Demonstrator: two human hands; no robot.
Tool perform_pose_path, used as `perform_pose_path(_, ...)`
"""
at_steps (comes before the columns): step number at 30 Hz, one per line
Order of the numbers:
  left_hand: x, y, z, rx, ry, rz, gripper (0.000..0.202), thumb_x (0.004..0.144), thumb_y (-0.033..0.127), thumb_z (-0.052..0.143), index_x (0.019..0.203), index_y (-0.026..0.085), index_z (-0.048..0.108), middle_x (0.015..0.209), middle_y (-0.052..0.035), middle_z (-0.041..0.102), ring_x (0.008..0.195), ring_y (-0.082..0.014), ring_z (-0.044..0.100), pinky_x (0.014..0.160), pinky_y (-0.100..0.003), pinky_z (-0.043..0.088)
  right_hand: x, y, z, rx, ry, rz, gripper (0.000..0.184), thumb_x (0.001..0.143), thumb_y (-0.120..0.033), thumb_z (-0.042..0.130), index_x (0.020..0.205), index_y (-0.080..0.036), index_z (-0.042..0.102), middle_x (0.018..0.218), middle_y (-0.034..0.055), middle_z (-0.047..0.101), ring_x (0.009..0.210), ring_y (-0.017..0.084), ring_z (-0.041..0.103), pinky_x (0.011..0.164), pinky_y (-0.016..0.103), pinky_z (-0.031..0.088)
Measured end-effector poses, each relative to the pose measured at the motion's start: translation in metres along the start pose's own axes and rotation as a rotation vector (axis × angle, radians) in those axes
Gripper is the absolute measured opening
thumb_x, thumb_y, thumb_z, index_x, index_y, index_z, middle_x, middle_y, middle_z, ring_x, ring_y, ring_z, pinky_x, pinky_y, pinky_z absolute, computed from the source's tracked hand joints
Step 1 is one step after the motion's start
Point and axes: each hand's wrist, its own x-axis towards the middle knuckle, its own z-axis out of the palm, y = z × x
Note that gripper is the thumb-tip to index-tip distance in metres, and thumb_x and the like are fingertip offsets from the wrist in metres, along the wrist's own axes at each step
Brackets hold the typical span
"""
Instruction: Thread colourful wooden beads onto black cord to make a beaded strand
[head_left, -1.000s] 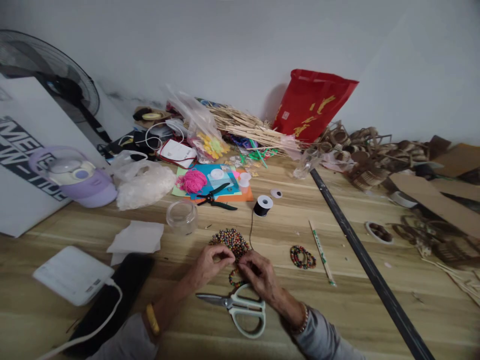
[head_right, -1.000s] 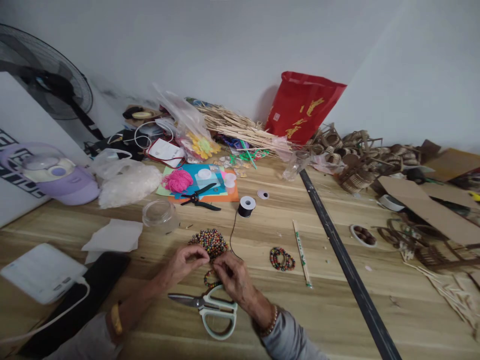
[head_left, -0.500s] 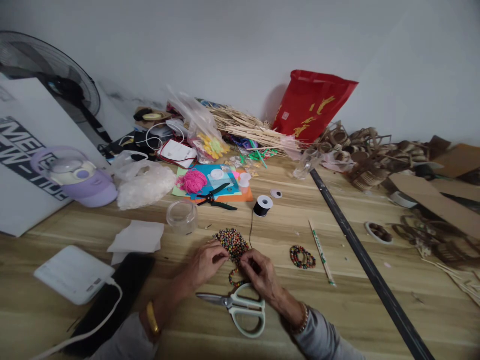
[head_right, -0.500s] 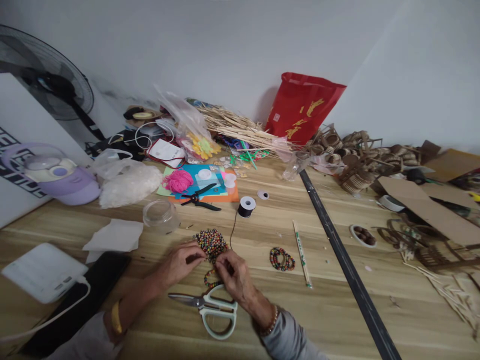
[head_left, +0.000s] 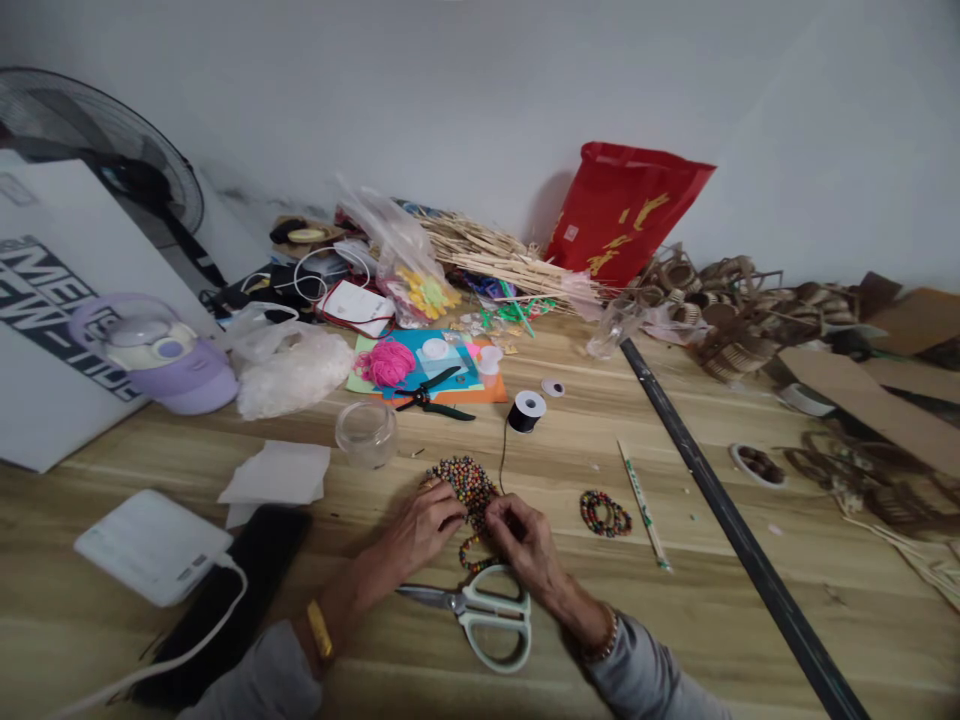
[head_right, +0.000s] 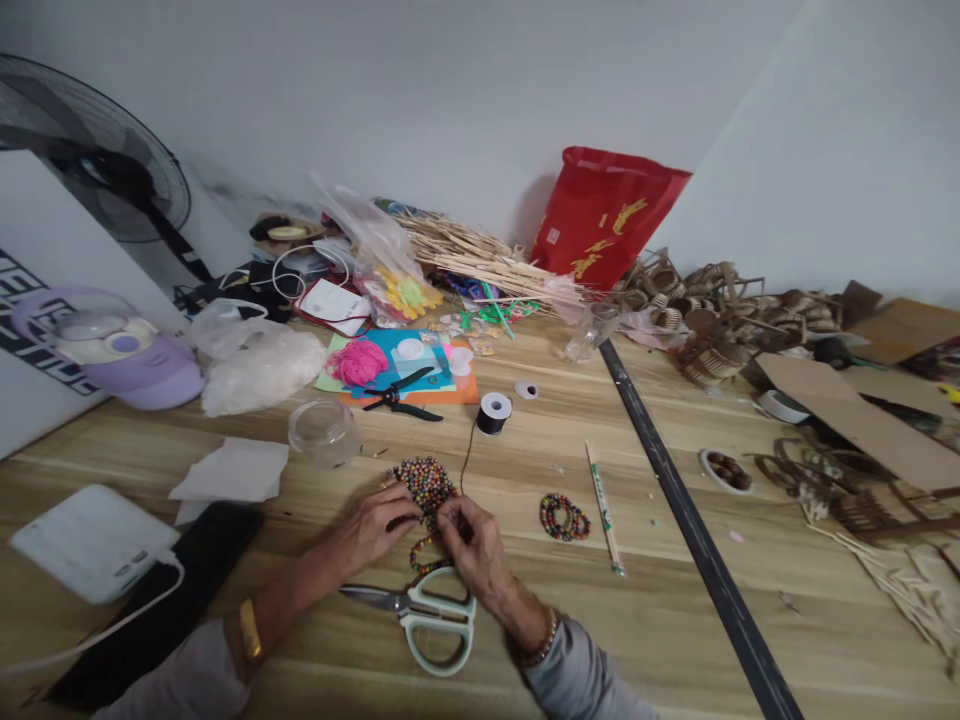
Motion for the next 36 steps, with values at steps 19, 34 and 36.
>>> perform_pose_path(19, 0.002, 0.004, -0.001, -0.114, 0.08, -0.056, 0.014, 0.079, 0.008, 0.056, 0.074, 0.016, 0.066, 0.075, -0.0036, 0.065, 0.073, -0.0152, 0.059, 0.069, -0.026, 0.047, 0.003, 0.003, -0.001, 0.158, 0.019, 0.09, 0.032, 0.083, -0.046, 0.055, 0.077, -0.015, 0.053, 0.061, -0.0027, 0.047, 0.052, 0.008, 0.039, 0.046, 0.019, 0.032)
perform_pose_path(34, 0.007, 0.006, -0.008, -0.695, 0.044, -0.421, 0.007, 0.068, 0.017, 0.065, 0.07, 0.011, 0.068, 0.07, -0.0057, 0.073, 0.066, -0.0156, 0.065, 0.065, -0.025, 0.051, -0.001, -0.002, -0.002, 0.012, -0.079, 0.001, 0.03, 0.086, -0.043, 0.052, 0.075, -0.014, 0.055, 0.062, -0.0015, 0.048, 0.054, 0.009, 0.041, 0.049, 0.02, 0.033)
perform_pose_path(36, 0.007, 0.007, -0.008, -0.706, 0.027, -0.417, 0.007, 0.068, 0.018, 0.066, 0.069, 0.012, 0.069, 0.071, -0.0051, 0.073, 0.067, -0.0154, 0.065, 0.066, -0.025, 0.051, -0.001, -0.001, -0.002, -0.006, -0.081, -0.018, 0.028, 0.087, -0.04, 0.052, 0.075, -0.014, 0.055, 0.062, -0.001, 0.05, 0.055, 0.009, 0.042, 0.05, 0.02, 0.034)
